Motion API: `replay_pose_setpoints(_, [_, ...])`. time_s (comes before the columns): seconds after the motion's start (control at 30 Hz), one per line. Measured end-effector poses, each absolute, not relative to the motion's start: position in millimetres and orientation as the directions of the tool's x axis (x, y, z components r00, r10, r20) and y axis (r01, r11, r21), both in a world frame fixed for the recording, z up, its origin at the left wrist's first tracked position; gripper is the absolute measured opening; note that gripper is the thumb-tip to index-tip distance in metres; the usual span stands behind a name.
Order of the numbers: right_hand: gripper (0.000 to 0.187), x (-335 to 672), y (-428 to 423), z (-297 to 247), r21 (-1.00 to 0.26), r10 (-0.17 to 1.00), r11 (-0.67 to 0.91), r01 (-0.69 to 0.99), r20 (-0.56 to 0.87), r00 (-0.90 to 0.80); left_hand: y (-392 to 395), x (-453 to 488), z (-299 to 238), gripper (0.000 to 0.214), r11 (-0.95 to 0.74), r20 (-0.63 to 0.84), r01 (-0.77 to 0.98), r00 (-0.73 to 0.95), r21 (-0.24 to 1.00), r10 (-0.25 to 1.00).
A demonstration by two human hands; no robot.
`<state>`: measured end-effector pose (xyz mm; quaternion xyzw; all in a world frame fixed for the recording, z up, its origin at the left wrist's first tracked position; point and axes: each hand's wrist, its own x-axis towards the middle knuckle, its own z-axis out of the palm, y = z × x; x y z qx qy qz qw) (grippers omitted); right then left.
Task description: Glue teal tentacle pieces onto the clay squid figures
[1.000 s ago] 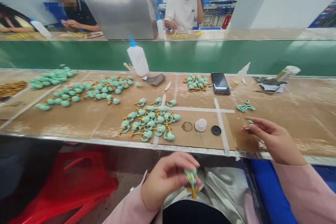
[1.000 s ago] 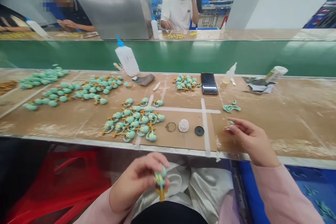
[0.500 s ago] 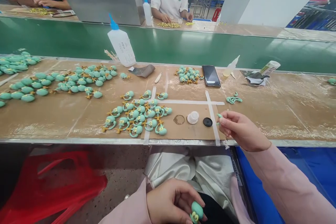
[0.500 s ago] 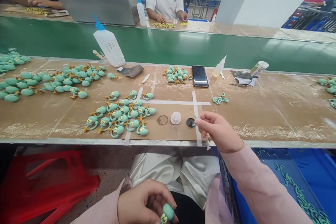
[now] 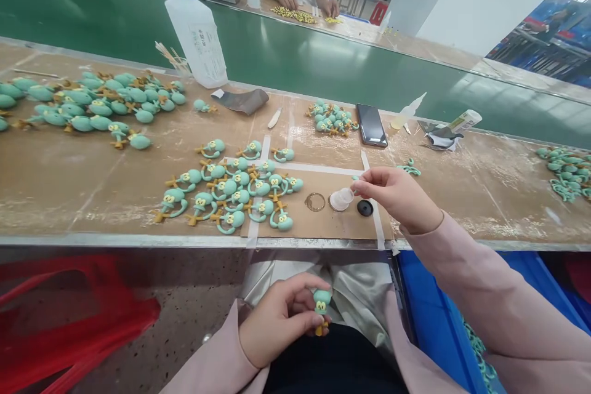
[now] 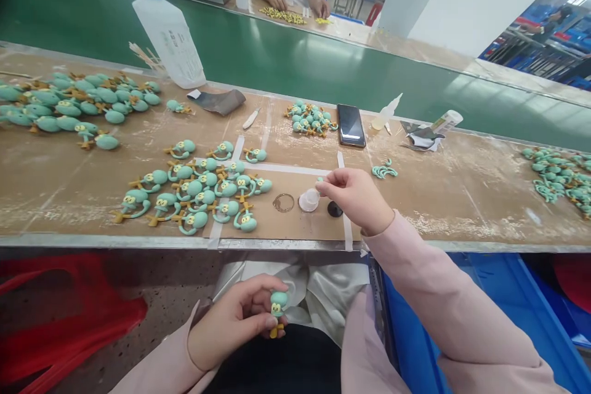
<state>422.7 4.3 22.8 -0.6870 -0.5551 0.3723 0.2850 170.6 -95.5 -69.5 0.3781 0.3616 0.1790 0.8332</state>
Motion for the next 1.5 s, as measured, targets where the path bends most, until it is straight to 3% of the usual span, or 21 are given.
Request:
replay_pose_setpoints(0.67, [0.031, 409.0, 1.4, 25.4, -0.636, 0.988, -0.145, 0.758, -0.047, 0.149, -85.7, 160.5, -73.5, 0.036, 0.627, -0.43, -0.117, 0.631, 0.77, 0.646])
replay_pose_setpoints(1.23, [0.03, 415.5, -0.6, 32.9, -0.651, 0.991, -0.109, 0.752, -0.013, 0.132, -87.1, 159.4, -79.3, 0.036, 0.591, -0.379, -0.16, 0.63, 0.791, 0.678])
replay_pose_setpoints(1.5, [0.038, 434.4, -5.3, 33.1, -0.748, 0.941, -0.212, 0.629, -0.33, -0.074, -87.6, 160.7, -83.1, 0.039, 0.603, -0.39, -0.166, 0.624, 0.78, 0.677])
